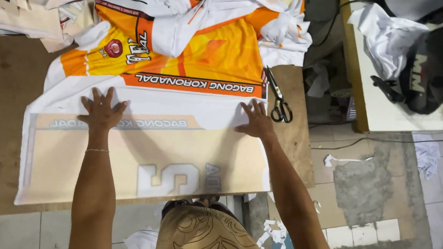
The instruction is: The person lays out a large piece of white and orange printed fabric on a wooden table and smooths it flat. Using a pair of scissors, the person cuts the fabric along a straight line, separating a section from the main piece. The cut fabric is then folded and set aside.
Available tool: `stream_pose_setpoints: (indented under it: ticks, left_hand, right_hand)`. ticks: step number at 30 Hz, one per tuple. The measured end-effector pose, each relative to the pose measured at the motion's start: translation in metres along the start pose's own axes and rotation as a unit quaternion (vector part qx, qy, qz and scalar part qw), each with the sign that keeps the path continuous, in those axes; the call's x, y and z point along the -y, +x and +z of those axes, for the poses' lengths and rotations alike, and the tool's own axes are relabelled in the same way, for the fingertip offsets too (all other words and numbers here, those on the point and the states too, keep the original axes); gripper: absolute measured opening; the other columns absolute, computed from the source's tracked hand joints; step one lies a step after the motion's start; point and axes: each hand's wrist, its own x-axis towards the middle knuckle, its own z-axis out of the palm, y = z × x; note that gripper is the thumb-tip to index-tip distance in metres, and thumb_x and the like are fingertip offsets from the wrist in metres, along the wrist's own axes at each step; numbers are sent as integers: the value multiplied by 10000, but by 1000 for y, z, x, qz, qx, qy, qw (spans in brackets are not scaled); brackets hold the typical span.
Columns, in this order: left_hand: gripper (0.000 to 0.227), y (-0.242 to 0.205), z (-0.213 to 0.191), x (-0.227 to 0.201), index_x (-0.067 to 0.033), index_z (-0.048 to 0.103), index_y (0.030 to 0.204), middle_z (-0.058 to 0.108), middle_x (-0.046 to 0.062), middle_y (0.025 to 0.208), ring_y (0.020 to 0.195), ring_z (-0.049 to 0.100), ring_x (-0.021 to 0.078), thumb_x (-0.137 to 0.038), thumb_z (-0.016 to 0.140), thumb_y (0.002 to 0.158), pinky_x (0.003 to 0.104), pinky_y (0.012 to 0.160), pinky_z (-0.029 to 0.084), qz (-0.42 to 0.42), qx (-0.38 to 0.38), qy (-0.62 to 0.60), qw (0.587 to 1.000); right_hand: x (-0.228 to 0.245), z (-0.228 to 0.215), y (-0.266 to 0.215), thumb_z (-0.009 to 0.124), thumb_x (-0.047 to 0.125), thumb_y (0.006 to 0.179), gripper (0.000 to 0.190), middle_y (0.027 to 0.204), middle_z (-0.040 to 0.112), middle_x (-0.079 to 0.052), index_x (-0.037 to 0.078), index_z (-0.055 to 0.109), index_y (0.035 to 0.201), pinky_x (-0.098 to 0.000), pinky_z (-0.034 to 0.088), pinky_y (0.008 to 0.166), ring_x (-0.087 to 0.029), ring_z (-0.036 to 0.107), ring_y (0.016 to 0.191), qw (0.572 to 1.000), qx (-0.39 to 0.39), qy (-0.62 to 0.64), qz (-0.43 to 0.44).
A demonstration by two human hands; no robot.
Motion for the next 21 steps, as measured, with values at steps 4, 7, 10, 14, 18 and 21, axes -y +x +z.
stream_pose_setpoints:
  ticks: [4,7,10,14,18,21]
  left_hand:
    - [728,11,-14,-9,-468,204,1628,100,38,1726,1525,33,440,-732,335,963,849,1010,260,3,-33,29,999]
    - [727,12,-14,-11,-418,228,1642,137,90,1716,1510,62,454,-717,338,988,829,982,306,24,-53,42,997]
    - [719,-13,0,-5,-356,277,1645,184,144,1698,1508,94,479,-679,377,1010,831,1013,280,55,-106,5,993]
    - [693,-84,54,36,-124,456,1601,373,300,1596,1446,285,551,-480,590,1022,819,1005,298,126,-295,-36,947]
    - [784,-136,96,97,-92,392,1594,272,200,1669,1511,315,407,-681,238,1100,713,1027,512,58,-433,139,889]
    - [1007,-181,68,90,42,525,1460,428,345,1532,1375,403,531,-735,10,1082,733,973,407,-67,-368,27,927]
  right_hand:
    - [-4,-9,41,654,767,796,1007,1721,165,-103,439,205,1636,-588,386,1144,-372,150,1574,1000,10,1,-8]
    - [-6,-7,56,708,752,738,1055,1730,132,-86,457,224,1628,-612,353,1162,-354,135,1580,1000,7,28,1]
    - [-10,11,45,753,668,751,1014,1711,203,-105,393,306,1619,-646,331,1162,-324,161,1576,998,-24,60,1]
    - [-1,45,-49,692,478,925,549,1245,657,-175,144,645,1358,-525,546,923,-362,654,1162,927,-311,142,153]
    - [-9,99,-141,698,483,917,364,1062,705,-165,154,744,1066,-545,522,802,-380,636,1045,877,-249,228,341]
    - [-8,128,-156,692,362,933,293,983,695,-134,80,718,1009,-478,526,697,-309,656,872,855,-281,302,316]
